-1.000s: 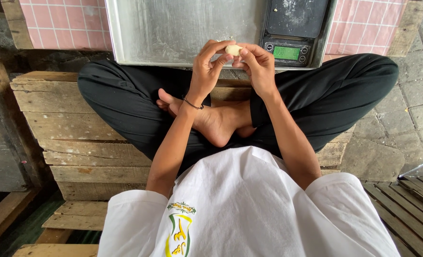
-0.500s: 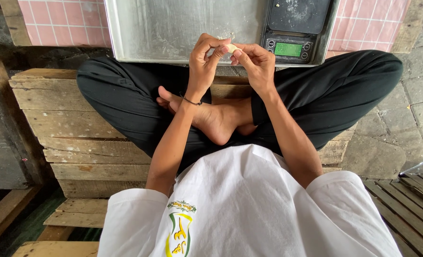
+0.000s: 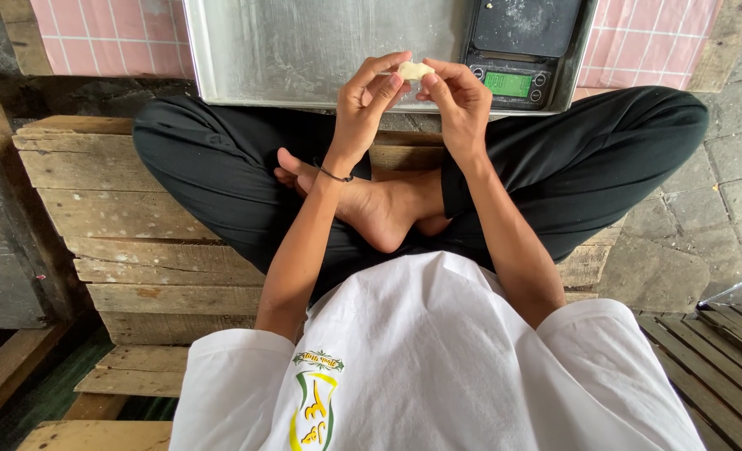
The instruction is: The person weighs small pieces of dough, rolls them into thin ropes on a metal tray, and braids them into snacks.
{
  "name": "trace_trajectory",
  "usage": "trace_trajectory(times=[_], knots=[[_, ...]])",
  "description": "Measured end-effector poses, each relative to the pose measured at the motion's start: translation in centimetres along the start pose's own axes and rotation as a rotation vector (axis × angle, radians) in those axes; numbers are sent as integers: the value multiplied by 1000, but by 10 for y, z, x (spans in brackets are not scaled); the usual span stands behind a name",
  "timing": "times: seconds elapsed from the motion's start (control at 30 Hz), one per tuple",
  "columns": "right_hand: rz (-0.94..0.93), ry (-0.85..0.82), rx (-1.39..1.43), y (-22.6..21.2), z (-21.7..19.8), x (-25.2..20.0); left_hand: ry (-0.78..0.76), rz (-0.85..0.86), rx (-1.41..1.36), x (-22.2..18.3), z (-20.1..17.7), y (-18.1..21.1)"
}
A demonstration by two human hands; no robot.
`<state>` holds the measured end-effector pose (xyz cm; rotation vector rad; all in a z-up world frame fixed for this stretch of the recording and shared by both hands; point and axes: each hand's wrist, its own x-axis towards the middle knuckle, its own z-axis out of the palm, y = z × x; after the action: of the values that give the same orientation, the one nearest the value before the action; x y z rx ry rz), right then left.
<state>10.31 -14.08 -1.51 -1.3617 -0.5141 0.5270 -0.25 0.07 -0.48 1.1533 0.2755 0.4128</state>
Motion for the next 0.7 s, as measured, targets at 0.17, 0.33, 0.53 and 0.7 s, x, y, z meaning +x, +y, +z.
trace_trajectory(times=[0.17,0.33,0.53,0.7], knots=[[10,-38,21,-8,0,0,107,22,56,5,0,-3],[71,-92,116,-13,6,0,123,-5,90,3,2,0],[10,-88,47,-7,2,1,177,-115,55,4,0,-4],[114,2,114,-2,-3,1,49,-33,0,2,1,-3]])
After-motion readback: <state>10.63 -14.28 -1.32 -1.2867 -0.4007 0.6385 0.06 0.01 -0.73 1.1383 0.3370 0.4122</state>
